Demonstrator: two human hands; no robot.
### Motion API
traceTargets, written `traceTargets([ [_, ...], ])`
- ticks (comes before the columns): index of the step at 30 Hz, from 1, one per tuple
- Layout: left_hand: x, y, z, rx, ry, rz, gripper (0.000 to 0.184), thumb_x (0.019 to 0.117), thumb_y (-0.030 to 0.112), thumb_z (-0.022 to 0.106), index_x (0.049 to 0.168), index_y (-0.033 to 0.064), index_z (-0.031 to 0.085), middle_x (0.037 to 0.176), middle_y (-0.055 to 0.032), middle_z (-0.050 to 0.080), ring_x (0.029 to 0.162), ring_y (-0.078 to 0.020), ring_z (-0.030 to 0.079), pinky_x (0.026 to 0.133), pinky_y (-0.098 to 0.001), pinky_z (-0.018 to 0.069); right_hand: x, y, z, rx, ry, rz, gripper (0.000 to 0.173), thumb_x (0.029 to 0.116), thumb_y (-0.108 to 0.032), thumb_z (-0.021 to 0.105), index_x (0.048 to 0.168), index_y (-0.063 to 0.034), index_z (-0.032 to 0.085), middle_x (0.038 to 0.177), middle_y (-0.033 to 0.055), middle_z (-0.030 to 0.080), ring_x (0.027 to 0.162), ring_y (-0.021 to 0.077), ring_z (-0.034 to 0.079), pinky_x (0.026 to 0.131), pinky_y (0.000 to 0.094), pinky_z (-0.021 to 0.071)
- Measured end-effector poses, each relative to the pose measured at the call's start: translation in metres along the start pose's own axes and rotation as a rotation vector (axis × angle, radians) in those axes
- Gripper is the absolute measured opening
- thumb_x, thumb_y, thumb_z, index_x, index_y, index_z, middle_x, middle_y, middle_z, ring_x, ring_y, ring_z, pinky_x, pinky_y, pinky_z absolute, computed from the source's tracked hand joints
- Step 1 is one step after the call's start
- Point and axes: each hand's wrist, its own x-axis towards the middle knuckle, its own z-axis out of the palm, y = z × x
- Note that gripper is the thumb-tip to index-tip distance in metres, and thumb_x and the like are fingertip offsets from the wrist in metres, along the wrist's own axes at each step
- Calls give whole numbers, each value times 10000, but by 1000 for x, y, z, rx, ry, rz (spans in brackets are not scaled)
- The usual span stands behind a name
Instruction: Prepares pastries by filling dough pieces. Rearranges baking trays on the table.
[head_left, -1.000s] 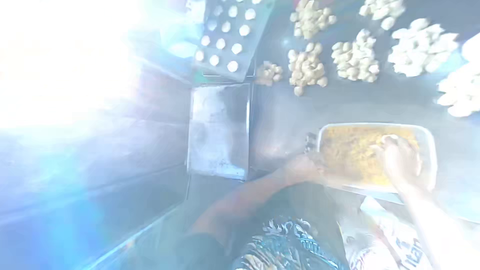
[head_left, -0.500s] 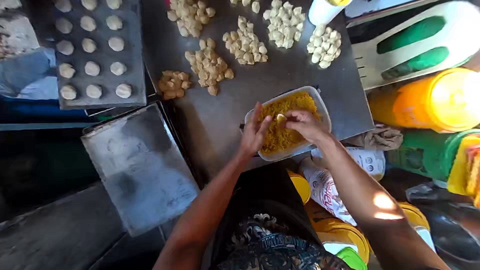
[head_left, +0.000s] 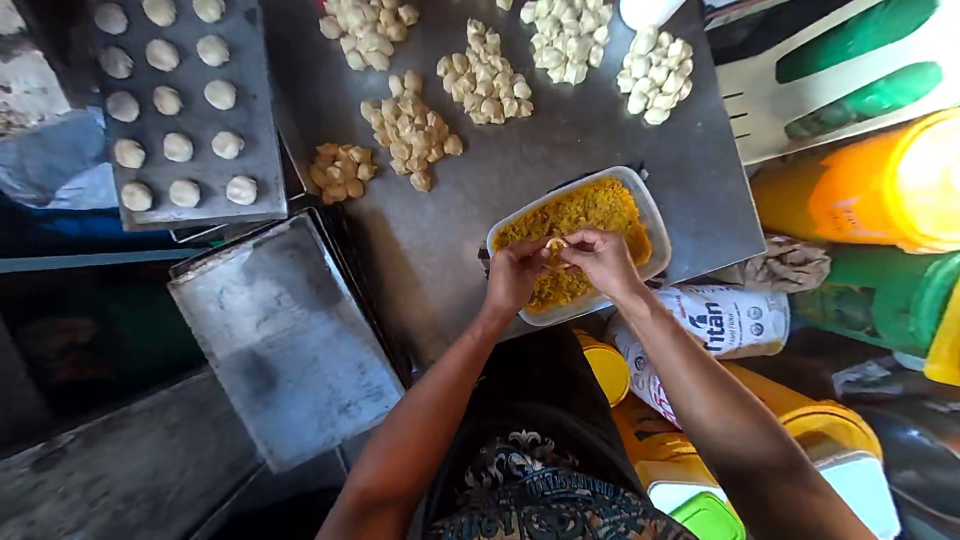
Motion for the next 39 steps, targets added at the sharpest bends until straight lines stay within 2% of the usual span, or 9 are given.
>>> traceTargets([
  [5, -5, -5, -4, 178, 198, 65, 181, 914, 88, 769, 1096, 94, 777, 1048, -95, 647, 841, -142, 699, 772, -326, 652, -8, -21, -2, 176, -153, 116, 296, 984, -6, 622, 1267, -38, 701, 1237, 134, 690, 1000, 270, 729, 873, 441, 644],
  [10, -21, 3, -14, 132, 181, 85, 183, 942, 64, 713, 1120, 62, 754, 1059, -117, 624, 819, -158, 697, 756, -332, 654, -11, -16, 22, -103, 11, -135, 140, 899, -76, 785, 1039, -87, 783, 1046, 76, 685, 838, 186, 724, 705, 362, 674],
  [16, -67, 5, -52, -64, 330, -28, 167, 924, 47, 745, 1082, -5, 745, 1052, -148, 669, 816, -193, 741, 779, -367, 676, -39, -39, 82, -243, -32, -257, 284, 882, -177, 810, 1162, -144, 781, 1087, 41, 695, 954, 135, 691, 800, 335, 628],
  [19, -98, -5, -78, -49, 327, -101, 272, 947, 45, 706, 1212, -18, 695, 1128, -164, 687, 940, -204, 739, 891, -369, 645, -42, -28, 129, -244, -14, -257, 115, 902, -130, 778, 1015, -119, 799, 1011, 56, 685, 806, 129, 711, 702, 319, 656],
  [22, -125, -17, -110, 67, 357, -113, 372, 964, 34, 666, 1331, -19, 636, 1156, -162, 694, 944, -183, 743, 903, -348, 637, -44, -34, 151, -213, -300, -155, 274, 927, -138, 734, 1199, -116, 755, 1164, 85, 680, 957, 154, 713, 827, 331, 644],
  [28, -140, -59, -150, 52, 353, -80, 167, 954, 95, 723, 1104, 31, 755, 1024, -108, 719, 768, -156, 743, 766, -323, 665, -44, -17, 197, -340, -356, -177, 111, 944, -189, 737, 1009, -115, 788, 977, 25, 718, 835, 115, 693, 781, 325, 611],
  [33, -127, -116, -145, 502, 373, -52, 112, 950, 96, 692, 1013, 51, 773, 1056, -120, 697, 934, -224, 698, 884, -423, 602, -39, 13, 233, -503, -479, 5, 323, 898, 24, 667, 1214, -37, 695, 1184, 138, 689, 1014, 234, 704, 910, 434, 602],
  [36, -127, -165, -132, 589, 340, 2, 197, 1001, 150, 611, 1086, 54, 761, 1105, -112, 685, 995, -221, 685, 935, -418, 582, -41, 67, 242, -568, -383, -120, 172, 955, -41, 638, 1082, -35, 753, 1052, 141, 684, 887, 227, 698, 824, 415, 616],
  [39, -142, -163, -131, 489, 340, -66, 385, 961, 156, 666, 1330, 48, 632, 1282, -143, 617, 988, -200, 693, 903, -388, 606, -37, 62, 226, -485, -460, -29, 257, 949, -173, 730, 1197, -114, 758, 1086, 105, 671, 816, 159, 700, 768, 329, 638],
])
